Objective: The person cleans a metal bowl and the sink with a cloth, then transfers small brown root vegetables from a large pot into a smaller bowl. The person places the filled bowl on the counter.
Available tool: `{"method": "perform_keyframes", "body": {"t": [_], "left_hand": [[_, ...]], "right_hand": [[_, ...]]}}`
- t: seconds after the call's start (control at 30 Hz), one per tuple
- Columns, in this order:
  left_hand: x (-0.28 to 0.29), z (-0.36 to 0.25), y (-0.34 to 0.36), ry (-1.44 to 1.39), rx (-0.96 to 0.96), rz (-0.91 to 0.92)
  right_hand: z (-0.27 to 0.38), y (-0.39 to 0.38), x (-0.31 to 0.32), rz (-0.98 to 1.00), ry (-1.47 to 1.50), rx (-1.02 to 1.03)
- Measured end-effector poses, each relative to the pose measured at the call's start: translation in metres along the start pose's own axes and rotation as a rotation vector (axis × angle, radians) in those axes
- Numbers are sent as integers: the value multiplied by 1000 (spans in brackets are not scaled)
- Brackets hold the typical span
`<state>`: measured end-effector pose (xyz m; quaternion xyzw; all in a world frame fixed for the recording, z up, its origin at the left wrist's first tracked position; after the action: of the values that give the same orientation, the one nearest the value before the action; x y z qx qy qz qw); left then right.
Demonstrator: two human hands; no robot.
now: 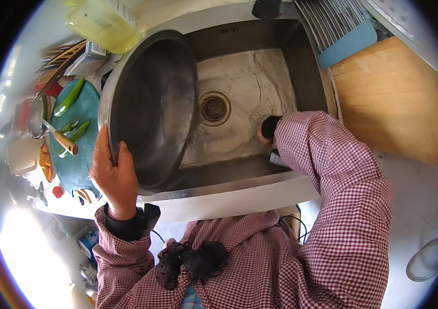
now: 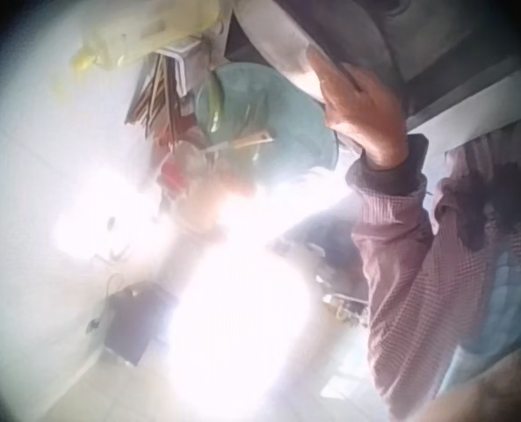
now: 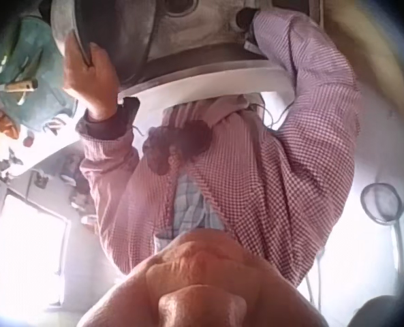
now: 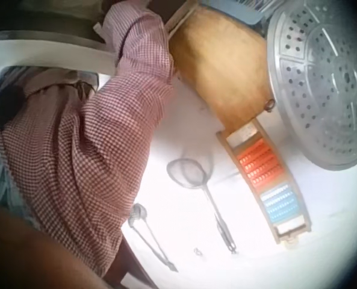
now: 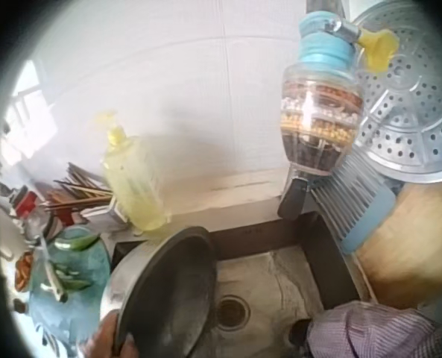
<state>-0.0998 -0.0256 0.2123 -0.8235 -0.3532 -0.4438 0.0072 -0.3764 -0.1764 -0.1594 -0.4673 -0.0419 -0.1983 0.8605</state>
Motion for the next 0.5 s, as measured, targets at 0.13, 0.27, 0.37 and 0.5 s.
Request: {"method": "perform_keyframes", "body": {"t": [0.13, 0.27, 0.37, 0.5], "left_hand": [[6, 2, -1, 3, -21, -46], [18, -3, -3, 75, -138, 17], [17, -7, -5, 77, -287, 51], [11, -6, -4, 12, -327, 47]], "right_hand": [[59, 0, 115, -560, 236, -107], [31, -83, 178, -1334, 560, -582], [12, -137, 161, -1536, 650, -541], [46, -177, 138, -1605, 527, -440]]}}
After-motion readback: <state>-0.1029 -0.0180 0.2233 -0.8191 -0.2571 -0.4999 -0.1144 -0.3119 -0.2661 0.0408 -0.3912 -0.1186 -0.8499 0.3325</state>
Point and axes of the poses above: each hand's wrist, its own y-axis towards the middle knuckle, its own x-axis out of the back of the hand, z = x × y, the point moved 2 cm from there along y, towards the middle knuckle, and after that the axes turned 14 degrees about x, right-handed, at the moved point
